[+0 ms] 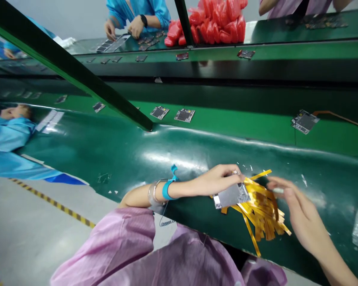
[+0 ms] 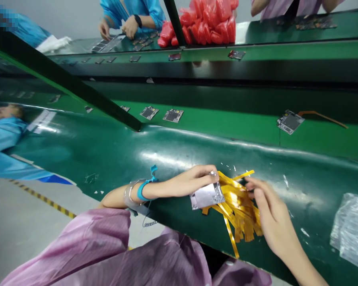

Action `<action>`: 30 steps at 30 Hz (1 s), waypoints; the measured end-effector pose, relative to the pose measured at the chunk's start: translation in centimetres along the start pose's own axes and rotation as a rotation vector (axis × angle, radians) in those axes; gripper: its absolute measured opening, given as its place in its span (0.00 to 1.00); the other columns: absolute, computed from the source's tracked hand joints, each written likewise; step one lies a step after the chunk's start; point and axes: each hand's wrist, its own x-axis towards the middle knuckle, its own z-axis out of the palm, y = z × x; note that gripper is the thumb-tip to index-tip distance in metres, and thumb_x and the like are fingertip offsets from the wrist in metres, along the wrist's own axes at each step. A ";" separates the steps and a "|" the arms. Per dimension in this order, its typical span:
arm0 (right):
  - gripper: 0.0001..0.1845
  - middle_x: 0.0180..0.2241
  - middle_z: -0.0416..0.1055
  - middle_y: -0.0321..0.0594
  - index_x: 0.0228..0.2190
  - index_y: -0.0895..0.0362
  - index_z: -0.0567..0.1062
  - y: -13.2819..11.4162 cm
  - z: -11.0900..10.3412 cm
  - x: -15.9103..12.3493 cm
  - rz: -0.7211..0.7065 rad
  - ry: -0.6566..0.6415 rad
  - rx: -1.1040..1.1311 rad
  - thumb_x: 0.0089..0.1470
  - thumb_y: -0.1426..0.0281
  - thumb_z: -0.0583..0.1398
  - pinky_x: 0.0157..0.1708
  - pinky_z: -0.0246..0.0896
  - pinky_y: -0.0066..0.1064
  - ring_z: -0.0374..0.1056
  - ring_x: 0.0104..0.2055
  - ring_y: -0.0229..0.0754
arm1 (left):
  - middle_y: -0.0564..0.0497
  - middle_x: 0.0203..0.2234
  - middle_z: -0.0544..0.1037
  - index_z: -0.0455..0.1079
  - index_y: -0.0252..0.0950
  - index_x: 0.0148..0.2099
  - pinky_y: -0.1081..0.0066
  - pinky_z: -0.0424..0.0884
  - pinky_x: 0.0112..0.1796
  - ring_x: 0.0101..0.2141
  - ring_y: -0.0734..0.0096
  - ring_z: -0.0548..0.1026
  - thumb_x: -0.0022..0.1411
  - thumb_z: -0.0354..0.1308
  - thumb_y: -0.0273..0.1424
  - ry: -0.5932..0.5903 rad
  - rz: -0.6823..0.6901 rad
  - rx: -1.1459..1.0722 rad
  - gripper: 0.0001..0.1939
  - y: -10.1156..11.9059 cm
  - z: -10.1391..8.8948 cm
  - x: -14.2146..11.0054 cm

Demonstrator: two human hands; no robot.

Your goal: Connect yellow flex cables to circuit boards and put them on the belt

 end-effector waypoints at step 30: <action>0.11 0.33 0.79 0.37 0.32 0.52 0.82 -3.9 11.4 8.5 -0.523 -0.525 -0.325 0.67 0.70 0.61 0.44 0.59 0.42 0.72 0.41 0.47 | 0.42 0.68 0.65 0.67 0.39 0.66 0.51 0.57 0.66 0.68 0.53 0.59 0.60 0.56 0.22 0.674 0.038 1.035 0.31 -8.2 -30.1 5.6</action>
